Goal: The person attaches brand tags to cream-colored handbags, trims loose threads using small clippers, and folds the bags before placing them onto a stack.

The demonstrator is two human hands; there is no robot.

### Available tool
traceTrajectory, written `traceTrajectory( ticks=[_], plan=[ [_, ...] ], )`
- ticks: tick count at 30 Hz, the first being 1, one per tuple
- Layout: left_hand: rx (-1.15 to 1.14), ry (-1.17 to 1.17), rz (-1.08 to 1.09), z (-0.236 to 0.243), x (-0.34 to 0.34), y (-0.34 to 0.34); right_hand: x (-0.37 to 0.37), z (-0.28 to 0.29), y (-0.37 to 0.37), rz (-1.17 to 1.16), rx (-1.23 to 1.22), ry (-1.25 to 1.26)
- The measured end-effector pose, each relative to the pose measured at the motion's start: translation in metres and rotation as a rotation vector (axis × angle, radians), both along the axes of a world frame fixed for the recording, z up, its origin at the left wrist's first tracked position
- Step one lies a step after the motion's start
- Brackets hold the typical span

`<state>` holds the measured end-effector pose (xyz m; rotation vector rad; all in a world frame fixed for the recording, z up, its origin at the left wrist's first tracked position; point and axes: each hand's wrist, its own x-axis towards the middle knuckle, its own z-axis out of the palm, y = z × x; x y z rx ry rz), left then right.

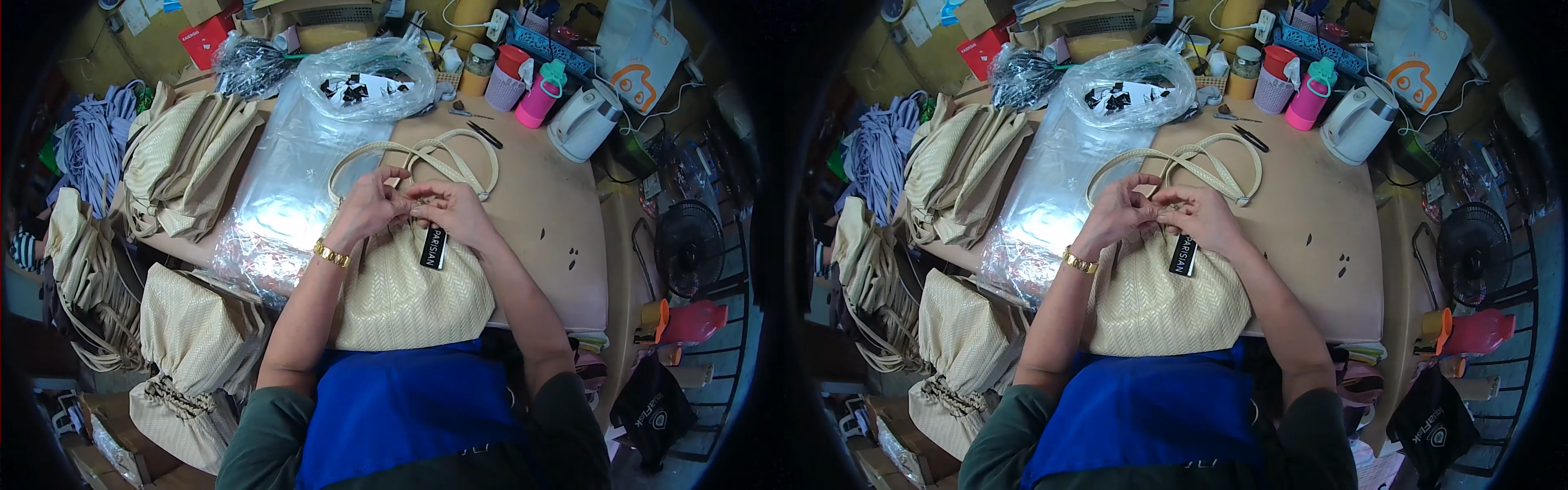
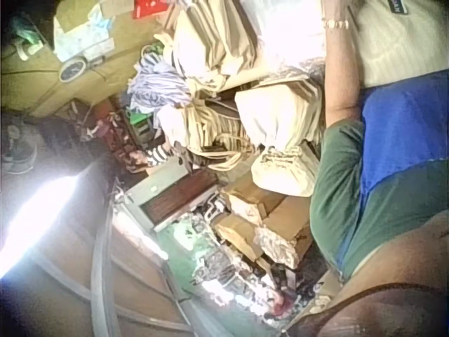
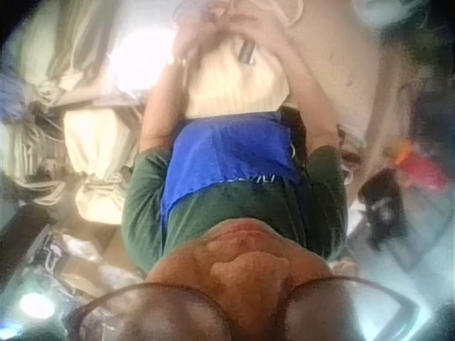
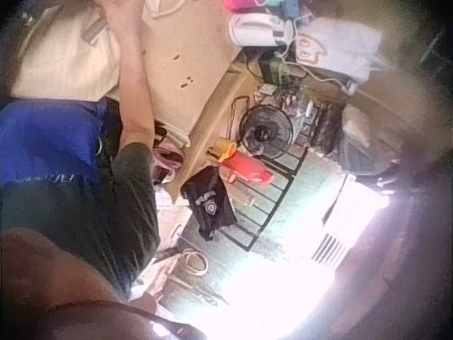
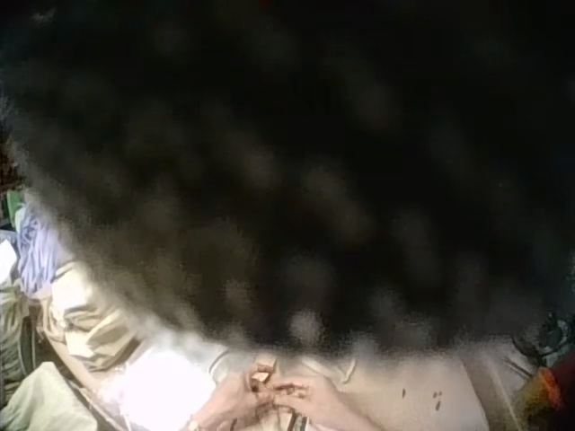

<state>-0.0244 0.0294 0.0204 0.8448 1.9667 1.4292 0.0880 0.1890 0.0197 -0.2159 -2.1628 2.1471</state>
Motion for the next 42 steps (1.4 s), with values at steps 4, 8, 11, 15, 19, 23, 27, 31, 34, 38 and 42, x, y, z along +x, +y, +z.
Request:
traceTrajectory(
  ticks=[4, 8, 11, 15, 19, 23, 27, 31, 34, 38, 42],
  plan=[
    [0.234, -0.313, -0.015, -0.009, 0.000, -0.001, 0.001, 0.002, 0.000, -0.027, 0.056, 0.068],
    [0.294, -0.387, 0.082, -0.025, 0.001, 0.004, 0.004, -0.013, 0.011, -0.053, 0.084, 0.131],
    [0.285, 0.011, 0.173, -0.029, 0.019, 0.012, 0.001, -0.024, 0.023, -0.169, 0.003, 0.132],
    [0.069, 0.506, -0.009, -0.004, 0.058, 0.015, -0.001, -0.037, 0.046, -0.203, -0.090, 0.167],
    [-0.025, 0.722, -0.035, -0.009, 0.061, 0.018, 0.000, -0.044, 0.043, -0.213, -0.193, 0.129],
    [0.060, 0.318, 0.129, -0.032, 0.052, 0.020, 0.002, -0.044, 0.040, -0.153, -0.064, 0.143],
    [0.428, -0.622, 0.189, -0.061, 0.013, 0.007, 0.005, -0.041, 0.030, -0.122, -0.021, 0.158],
    [0.458, -0.714, 0.188, -0.069, 0.008, 0.006, 0.000, -0.041, 0.020, -0.116, 0.022, 0.255],
    [0.479, -0.800, 0.173, -0.065, 0.008, 0.006, -0.003, -0.037, 0.016, -0.112, 0.019, 0.278],
    [0.470, -0.803, 0.180, -0.066, 0.008, 0.005, 0.000, -0.035, 0.012, -0.128, 0.122, 0.218],
    [0.455, -0.772, 0.149, -0.077, 0.005, 0.005, -0.002, -0.038, 0.009, -0.134, 0.161, 0.187]
  ],
)
